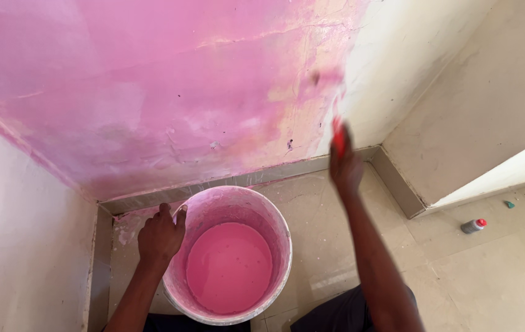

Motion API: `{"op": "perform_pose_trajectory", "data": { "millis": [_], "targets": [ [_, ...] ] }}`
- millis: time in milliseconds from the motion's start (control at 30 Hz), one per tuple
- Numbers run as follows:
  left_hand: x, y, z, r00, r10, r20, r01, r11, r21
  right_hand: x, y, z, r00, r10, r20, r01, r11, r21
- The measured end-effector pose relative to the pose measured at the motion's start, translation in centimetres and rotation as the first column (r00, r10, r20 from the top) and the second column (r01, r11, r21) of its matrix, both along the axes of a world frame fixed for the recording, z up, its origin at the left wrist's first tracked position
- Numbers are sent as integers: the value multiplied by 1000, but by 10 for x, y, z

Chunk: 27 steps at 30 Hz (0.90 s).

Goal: The person sits on the floor in front of a wall and paints it pink using a small paint roller, repeatedly dipping the roller into a bucket of pink paint and rolling it onto the unpainted patches of the wall.

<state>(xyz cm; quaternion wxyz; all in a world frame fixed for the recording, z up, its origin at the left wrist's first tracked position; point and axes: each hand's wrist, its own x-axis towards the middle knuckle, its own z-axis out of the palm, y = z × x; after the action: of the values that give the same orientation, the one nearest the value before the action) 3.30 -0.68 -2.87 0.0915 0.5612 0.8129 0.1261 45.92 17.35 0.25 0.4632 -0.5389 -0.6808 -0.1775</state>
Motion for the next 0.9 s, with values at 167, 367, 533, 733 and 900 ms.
{"op": "perform_pose_trajectory", "data": {
  "millis": [167, 367, 533, 733, 900],
  "targets": [
    [3, 2, -1, 1000, -6, -13, 6, 1000, 8, 8, -35, -102, 998, -26, -51, 0, 892, -452],
    [8, 6, -3, 1000, 0, -27, 0, 1000, -4, 20, -40, -145, 992, 68, -110, -107, 914, -392],
    [13, 14, -8, 1000, 12, -19, -12, 999, -31, 18, -23, -142, 965, 21, -260, -135, 893, -428],
    [24, 24, -12, 999, 24, -33, -25, 999, -39, 24, 6, -62, 875, 130, -466, -278, 924, -264],
    [29, 25, -11, 997, 40, -61, -43, 998, -39, 24, 13, -23, 860, 46, -508, -275, 881, -386]
  ]
}}
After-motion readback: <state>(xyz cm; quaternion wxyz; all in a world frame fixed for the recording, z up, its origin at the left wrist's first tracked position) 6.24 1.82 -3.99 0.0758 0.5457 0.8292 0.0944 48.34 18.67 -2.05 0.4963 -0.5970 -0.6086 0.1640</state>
